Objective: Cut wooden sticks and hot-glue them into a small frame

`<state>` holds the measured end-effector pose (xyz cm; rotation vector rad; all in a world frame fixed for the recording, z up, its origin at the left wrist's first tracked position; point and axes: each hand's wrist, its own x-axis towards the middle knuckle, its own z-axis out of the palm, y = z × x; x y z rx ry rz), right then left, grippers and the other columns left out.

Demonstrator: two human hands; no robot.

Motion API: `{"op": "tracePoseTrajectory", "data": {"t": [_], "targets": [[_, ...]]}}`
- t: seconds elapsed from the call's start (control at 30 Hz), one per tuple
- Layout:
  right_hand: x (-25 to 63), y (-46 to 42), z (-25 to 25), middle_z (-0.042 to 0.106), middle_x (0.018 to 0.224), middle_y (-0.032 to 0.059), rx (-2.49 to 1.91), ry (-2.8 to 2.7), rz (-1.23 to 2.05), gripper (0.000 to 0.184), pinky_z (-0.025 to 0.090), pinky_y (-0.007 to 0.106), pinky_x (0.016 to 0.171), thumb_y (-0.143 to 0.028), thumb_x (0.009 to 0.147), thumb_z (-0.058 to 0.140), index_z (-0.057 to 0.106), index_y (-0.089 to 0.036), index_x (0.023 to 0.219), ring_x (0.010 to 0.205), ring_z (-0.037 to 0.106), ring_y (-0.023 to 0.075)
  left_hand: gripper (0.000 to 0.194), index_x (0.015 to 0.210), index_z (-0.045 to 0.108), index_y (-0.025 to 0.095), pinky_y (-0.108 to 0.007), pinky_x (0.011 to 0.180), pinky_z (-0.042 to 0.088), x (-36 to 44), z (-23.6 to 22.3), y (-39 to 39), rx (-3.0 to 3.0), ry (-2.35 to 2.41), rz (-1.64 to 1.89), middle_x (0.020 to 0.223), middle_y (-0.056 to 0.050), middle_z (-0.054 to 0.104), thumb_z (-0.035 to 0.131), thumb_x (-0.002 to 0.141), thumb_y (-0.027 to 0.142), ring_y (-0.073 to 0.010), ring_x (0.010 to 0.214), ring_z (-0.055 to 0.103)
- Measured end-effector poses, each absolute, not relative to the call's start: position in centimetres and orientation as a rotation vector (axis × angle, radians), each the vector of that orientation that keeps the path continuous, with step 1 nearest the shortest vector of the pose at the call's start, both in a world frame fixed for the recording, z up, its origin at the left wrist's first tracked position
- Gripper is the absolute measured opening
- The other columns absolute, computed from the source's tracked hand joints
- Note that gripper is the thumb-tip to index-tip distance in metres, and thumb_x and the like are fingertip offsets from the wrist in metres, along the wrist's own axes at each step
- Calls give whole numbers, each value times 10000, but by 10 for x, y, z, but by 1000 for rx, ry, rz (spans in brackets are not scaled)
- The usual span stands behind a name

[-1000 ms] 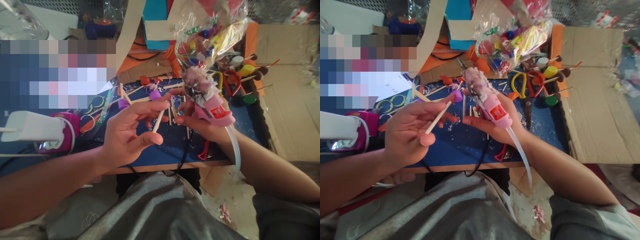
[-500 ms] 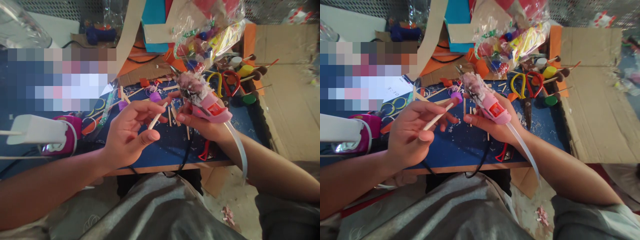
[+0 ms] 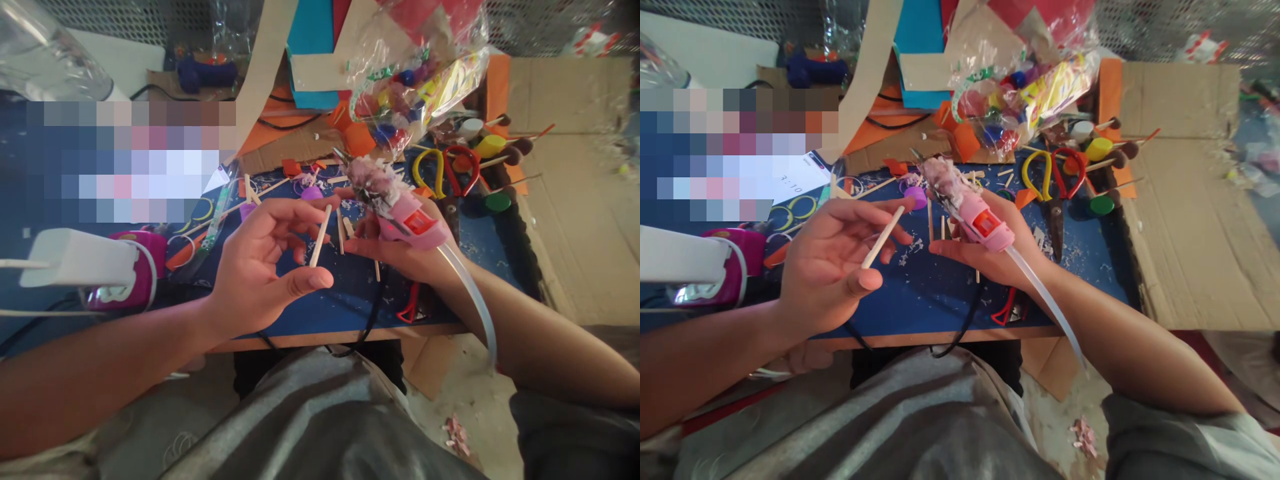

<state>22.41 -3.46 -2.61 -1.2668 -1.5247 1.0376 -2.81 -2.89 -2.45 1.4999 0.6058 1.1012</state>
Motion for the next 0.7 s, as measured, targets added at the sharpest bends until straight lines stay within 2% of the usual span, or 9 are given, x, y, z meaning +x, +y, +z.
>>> {"op": "tracePoseTrajectory", "data": {"t": [0.13, 0.27, 0.4, 0.47, 0.57, 0.7], "targets": [[226, -34, -30, 632, 687, -56, -1310, -1559, 1002, 570, 555, 311, 506, -541, 656, 1085, 616, -261, 821, 587, 622, 162, 522, 1240, 760, 342, -384, 706, 619, -30, -23, -29, 1525, 620, 1076, 1316, -78, 767, 1027, 806, 453, -257, 1040, 729], [226, -34, -28, 617, 689, -60, -1303, -1579, 1017, 556, 555, 315, 528, -569, 686, 1064, 641, -266, 882, 631, 655, 180, 498, 1242, 753, 336, -382, 736, 624, -31, -23, -29, 1547, 620, 1076, 1329, -76, 753, 1018, 825, 387, -250, 1048, 731], [223, -35, -25, 630, 686, -56, -1276, -1557, 1002, 561, 520, 317, 528, -547, 651, 1081, 632, -263, 831, 602, 599, 161, 495, 1269, 755, 322, -367, 719, 621, -30, -25, -28, 1581, 609, 1076, 1320, -88, 761, 1002, 843, 376, -247, 1047, 737], [222, -36, -23, 630, 672, -56, -1271, -1539, 1034, 558, 491, 317, 522, -511, 639, 1087, 617, -261, 808, 584, 568, 154, 546, 1314, 744, 323, -354, 716, 616, -30, -26, -29, 1592, 587, 1088, 1379, -89, 758, 1005, 837, 370, -242, 1050, 747], [222, -36, -21, 642, 682, -45, -1262, -1517, 1062, 462, 498, 333, 559, -451, 729, 1030, 615, -261, 798, 607, 592, 167, 683, 1383, 690, 352, -357, 732, 609, -28, -27, -29, 1558, 607, 1078, 1487, -84, 740, 1033, 794, 304, -242, 1055, 770], [226, -37, -19, 709, 793, -8, -1201, -1541, 994, 364, 561, 377, 664, -371, 874, 904, 584, -260, 740, 660, 632, 178, 775, 1415, 621, 327, -340, 726, 583, -26, -29, -30, 1544, 612, 1038, 1460, -96, 776, 1042, 770, 243, -234, 1039, 795]]}}
